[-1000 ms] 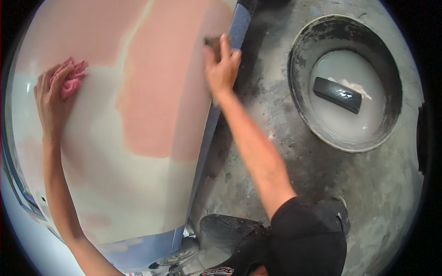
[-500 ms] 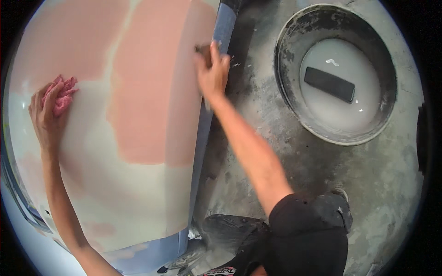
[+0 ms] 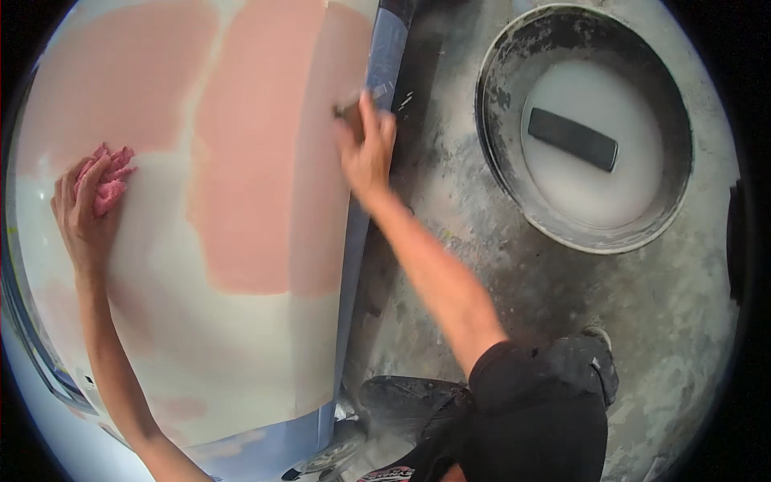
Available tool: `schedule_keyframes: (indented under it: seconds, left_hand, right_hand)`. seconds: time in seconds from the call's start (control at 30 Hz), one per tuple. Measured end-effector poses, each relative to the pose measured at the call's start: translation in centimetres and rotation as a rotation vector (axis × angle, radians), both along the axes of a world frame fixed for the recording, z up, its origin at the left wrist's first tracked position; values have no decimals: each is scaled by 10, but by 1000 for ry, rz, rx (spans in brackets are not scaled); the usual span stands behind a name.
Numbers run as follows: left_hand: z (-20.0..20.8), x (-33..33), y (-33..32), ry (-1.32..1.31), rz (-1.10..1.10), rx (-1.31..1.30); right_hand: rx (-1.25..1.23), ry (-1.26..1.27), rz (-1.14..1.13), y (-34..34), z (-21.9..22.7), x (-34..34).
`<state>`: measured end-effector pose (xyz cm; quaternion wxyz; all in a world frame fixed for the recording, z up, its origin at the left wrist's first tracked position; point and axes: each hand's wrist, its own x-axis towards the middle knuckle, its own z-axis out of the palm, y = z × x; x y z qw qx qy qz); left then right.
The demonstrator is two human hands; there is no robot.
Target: The person wet-sands a car door using a sanding block and a cloth, repeatedly dipping them into a bucket of water and wiping the surface.
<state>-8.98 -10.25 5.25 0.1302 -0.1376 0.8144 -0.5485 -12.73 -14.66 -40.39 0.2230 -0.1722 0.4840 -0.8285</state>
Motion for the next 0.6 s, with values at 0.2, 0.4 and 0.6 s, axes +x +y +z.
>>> schedule_keyframes:
  seconds: [0.2, 0.4, 0.6]
  left_hand:
    - [-4, 9, 2, -21, 43, -5]
    - [-4, 0, -1, -5, 8, 17]
    - [6, -2, 13, -27, 16, 13]
  right_hand:
    - [-31, 86, 63, 92, -15, 109]
    - [117, -108, 42, -26, -10, -36]
    - [-19, 159, 107, 128, 1, 140]
